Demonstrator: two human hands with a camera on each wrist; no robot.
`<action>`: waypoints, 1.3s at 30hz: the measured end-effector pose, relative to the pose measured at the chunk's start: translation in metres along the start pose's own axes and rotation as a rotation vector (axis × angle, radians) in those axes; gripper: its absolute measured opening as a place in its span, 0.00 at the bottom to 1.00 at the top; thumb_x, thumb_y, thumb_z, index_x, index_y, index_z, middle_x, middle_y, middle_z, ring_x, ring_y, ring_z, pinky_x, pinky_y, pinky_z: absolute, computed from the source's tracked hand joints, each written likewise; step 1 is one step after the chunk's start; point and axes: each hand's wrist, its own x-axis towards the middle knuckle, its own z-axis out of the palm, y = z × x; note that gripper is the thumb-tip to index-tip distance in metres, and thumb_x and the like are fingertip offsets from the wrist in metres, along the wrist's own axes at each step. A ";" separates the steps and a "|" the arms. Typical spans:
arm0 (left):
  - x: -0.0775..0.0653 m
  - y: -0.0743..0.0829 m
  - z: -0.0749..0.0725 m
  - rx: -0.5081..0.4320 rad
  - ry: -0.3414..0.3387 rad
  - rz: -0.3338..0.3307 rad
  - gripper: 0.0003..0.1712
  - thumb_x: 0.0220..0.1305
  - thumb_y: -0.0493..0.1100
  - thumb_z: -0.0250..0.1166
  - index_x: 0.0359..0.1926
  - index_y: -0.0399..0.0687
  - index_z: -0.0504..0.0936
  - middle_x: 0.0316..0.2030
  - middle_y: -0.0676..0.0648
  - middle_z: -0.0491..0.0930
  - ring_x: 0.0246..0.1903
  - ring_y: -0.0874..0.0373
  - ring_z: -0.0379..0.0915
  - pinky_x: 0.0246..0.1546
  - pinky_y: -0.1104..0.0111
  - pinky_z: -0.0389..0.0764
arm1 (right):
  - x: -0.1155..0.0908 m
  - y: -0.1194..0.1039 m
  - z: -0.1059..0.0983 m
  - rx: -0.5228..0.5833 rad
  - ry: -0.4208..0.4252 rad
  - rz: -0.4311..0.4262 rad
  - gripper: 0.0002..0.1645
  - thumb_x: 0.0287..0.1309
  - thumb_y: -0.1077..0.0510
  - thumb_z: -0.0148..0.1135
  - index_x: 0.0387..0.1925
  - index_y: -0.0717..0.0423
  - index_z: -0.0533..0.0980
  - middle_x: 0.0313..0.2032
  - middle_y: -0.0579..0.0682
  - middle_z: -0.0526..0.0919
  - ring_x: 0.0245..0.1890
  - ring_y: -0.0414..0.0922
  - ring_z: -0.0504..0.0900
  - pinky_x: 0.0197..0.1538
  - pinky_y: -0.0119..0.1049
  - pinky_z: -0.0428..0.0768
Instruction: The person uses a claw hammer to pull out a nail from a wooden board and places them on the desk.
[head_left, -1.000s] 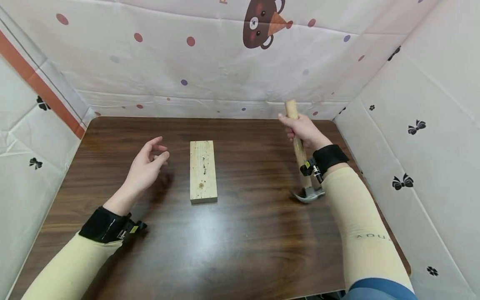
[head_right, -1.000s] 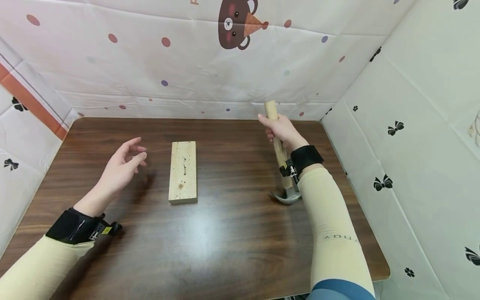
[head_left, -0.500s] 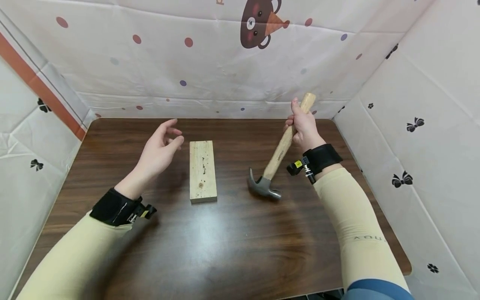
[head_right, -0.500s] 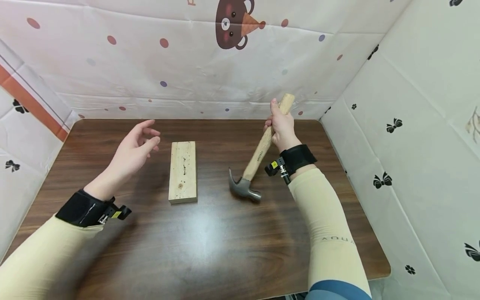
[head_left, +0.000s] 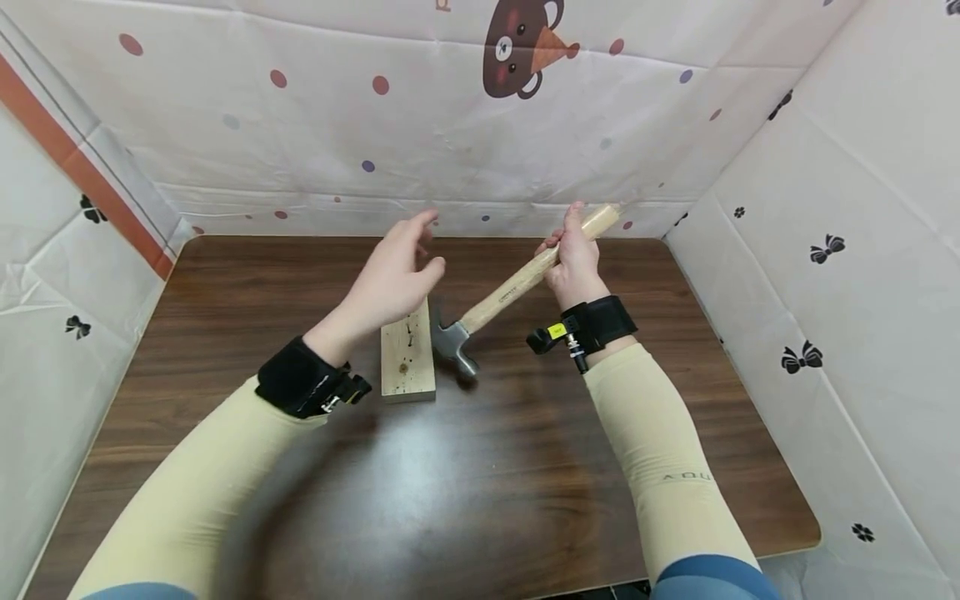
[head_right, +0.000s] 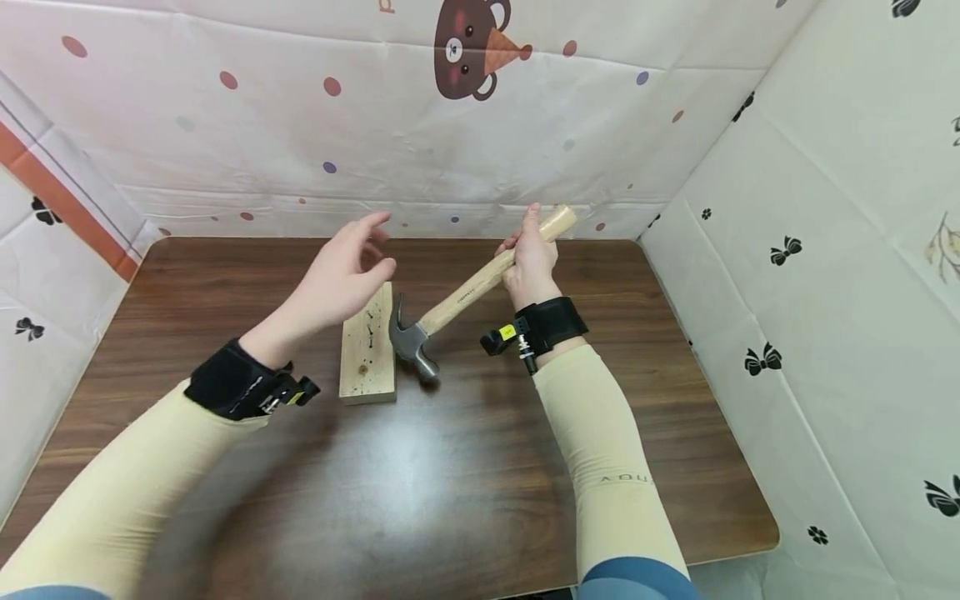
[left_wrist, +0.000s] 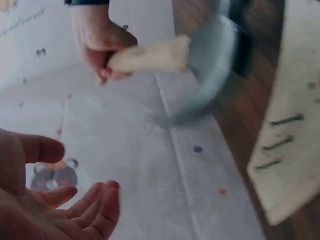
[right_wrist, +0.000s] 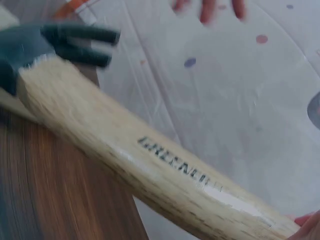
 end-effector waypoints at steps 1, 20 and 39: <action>0.004 0.006 0.003 0.044 -0.026 0.010 0.41 0.75 0.43 0.61 0.84 0.44 0.58 0.70 0.38 0.70 0.64 0.45 0.72 0.65 0.51 0.73 | -0.002 0.003 0.003 0.001 0.009 -0.006 0.25 0.69 0.37 0.65 0.33 0.51 0.68 0.21 0.44 0.69 0.20 0.38 0.71 0.27 0.29 0.73; 0.058 0.030 0.077 0.264 -0.258 -0.139 0.31 0.65 0.47 0.74 0.63 0.41 0.74 0.48 0.43 0.81 0.45 0.47 0.80 0.44 0.53 0.81 | -0.022 0.018 0.034 0.049 0.007 -0.024 0.30 0.73 0.38 0.62 0.22 0.53 0.66 0.23 0.46 0.69 0.23 0.40 0.69 0.31 0.29 0.72; 0.063 0.025 0.097 0.378 -0.138 -0.228 0.12 0.69 0.49 0.70 0.44 0.47 0.83 0.32 0.48 0.81 0.30 0.51 0.80 0.27 0.54 0.80 | -0.032 0.008 0.034 0.113 0.033 -0.059 0.32 0.73 0.39 0.64 0.21 0.53 0.67 0.22 0.47 0.68 0.23 0.41 0.70 0.31 0.30 0.71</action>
